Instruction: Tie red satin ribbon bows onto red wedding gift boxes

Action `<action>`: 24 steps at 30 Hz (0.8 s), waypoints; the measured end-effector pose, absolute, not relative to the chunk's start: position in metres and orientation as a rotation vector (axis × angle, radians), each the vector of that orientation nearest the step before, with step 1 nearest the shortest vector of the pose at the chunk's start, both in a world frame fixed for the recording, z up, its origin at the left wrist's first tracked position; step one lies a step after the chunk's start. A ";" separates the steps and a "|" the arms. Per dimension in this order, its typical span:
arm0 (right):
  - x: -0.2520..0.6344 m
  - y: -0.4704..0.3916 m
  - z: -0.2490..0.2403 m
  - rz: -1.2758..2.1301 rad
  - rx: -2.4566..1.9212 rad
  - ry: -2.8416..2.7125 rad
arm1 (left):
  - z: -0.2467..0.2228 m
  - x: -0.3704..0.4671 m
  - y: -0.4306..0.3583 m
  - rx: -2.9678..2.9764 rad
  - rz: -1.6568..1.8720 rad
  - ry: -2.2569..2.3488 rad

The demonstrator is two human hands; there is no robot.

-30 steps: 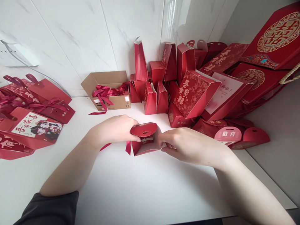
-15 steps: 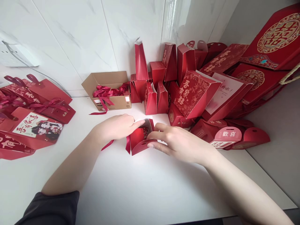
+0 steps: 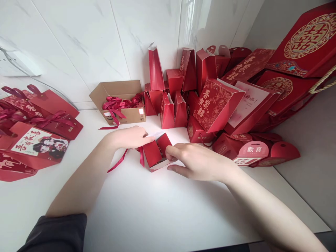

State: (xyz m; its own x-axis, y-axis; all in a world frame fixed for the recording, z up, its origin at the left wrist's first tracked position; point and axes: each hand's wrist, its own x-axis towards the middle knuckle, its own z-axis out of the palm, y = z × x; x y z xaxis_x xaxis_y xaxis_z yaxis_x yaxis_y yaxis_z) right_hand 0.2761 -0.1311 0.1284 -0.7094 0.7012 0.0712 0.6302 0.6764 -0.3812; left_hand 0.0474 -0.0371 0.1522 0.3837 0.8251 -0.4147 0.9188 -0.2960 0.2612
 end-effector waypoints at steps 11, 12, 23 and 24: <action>0.265 -0.130 0.125 0.714 -0.948 -2.005 | 0.200 0.033 -0.088 2.316 0.490 1.291; 0.263 -0.131 0.124 0.781 -0.941 -1.957 | 0.200 0.038 -0.094 2.315 0.552 1.231; 0.290 -0.134 0.146 0.832 -0.959 -1.812 | 0.196 0.048 -0.103 2.113 0.466 1.094; 0.297 -0.137 0.152 0.735 -1.032 -1.840 | 0.197 0.047 -0.103 2.088 0.447 1.099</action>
